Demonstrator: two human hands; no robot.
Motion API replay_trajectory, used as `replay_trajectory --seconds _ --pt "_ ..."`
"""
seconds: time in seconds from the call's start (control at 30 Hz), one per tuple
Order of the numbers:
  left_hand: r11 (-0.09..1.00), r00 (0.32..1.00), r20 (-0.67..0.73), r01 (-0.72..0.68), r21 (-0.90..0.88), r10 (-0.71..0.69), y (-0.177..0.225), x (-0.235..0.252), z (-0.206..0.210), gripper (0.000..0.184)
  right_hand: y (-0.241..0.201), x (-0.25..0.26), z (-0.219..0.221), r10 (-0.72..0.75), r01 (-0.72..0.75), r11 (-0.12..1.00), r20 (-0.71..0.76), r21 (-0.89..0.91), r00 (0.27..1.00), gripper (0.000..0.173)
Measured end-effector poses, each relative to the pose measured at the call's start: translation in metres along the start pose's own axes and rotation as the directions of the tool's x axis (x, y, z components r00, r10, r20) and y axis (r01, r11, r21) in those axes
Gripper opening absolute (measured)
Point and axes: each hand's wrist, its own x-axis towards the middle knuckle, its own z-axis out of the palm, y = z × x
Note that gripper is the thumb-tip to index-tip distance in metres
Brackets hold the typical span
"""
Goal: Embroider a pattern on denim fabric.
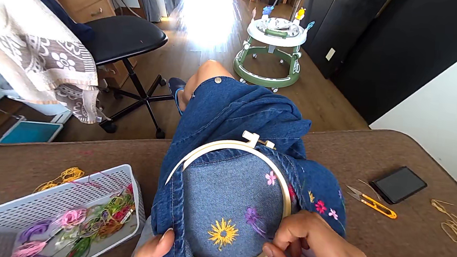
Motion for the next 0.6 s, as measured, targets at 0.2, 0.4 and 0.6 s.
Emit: replay_trajectory --seconds 0.2,0.4,0.6 --pt "0.999 1.0 0.002 0.02 0.029 -0.02 0.0018 -0.0006 -0.0001 0.034 0.0012 -0.0001 0.0 -0.006 0.006 1.0 -0.005 -0.002 1.0 0.012" --pt "0.999 1.0 0.018 0.02 0.029 -0.02 0.002 -0.0019 -0.0021 0.034 0.0047 0.0022 0.0017 0.003 0.001 0.997 -0.052 0.078 0.999 0.021" --pt "1.0 0.999 0.036 0.011 0.015 -0.012 0.0026 -0.0022 0.003 0.034 0.0085 0.0086 0.0007 -0.085 0.088 0.983 -0.026 0.164 0.996 0.018"
